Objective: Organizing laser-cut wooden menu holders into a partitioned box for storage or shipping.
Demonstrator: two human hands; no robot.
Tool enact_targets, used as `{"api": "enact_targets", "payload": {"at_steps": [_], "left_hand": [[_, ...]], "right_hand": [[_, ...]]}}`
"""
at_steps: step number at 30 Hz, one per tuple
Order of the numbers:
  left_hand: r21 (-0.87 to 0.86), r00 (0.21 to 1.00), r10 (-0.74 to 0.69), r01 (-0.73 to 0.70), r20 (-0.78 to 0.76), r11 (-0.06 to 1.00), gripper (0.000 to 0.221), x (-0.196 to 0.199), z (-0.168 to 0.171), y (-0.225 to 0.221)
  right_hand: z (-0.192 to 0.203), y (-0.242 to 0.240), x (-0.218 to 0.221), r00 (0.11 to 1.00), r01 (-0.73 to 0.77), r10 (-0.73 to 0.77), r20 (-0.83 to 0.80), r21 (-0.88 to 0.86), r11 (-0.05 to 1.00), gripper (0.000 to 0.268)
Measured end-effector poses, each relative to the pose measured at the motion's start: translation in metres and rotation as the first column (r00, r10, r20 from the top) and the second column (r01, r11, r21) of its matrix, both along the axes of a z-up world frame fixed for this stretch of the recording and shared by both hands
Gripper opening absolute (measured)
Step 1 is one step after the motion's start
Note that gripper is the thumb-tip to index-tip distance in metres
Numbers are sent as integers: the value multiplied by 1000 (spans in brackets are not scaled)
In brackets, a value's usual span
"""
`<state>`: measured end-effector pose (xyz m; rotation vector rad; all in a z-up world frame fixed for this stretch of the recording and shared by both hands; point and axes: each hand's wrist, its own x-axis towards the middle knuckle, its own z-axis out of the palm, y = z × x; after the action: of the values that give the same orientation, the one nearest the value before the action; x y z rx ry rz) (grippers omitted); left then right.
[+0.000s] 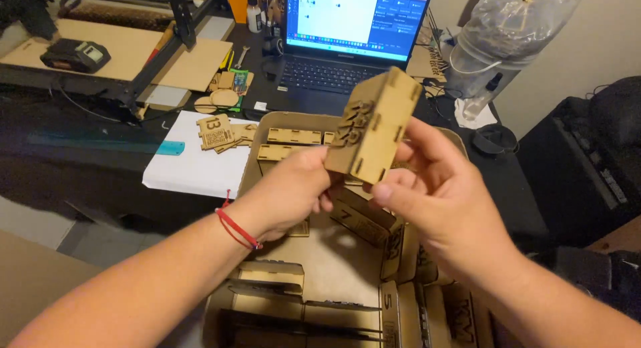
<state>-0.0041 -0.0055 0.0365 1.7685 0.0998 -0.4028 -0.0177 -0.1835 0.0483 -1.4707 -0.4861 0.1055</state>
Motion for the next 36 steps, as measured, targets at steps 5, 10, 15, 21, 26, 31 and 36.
{"api": "enact_targets", "payload": {"at_steps": [5,10,15,21,26,31,36], "left_hand": [[-323,997,-28,48,69,945,12,3,-29,0],[-381,989,-22,76,143,921,11,5,-39,5],[283,564,-81,-280,822,917,16,22,-31,21],[692,649,-368,-353,666,630,31,58,-40,63],[861,712,-501,-313,492,401,23,63,-72,78],[923,721,-579,-257,380,286,27,65,-80,80],[927,721,-584,-276,374,253,22,78,-92,80]], "right_hand": [[-5,9,-4,995,-82,77,69,85,993,81],[-4,8,-6,998,-32,29,49,66,997,86],[50,17,3,934,355,-226,277,-632,689,44],[52,-23,73,901,270,136,412,-778,567,59],[13,-16,91,949,224,162,271,-939,259,56],[-29,-7,111,883,363,255,394,-918,164,53],[-65,3,128,905,314,278,320,-947,70,51]]}}
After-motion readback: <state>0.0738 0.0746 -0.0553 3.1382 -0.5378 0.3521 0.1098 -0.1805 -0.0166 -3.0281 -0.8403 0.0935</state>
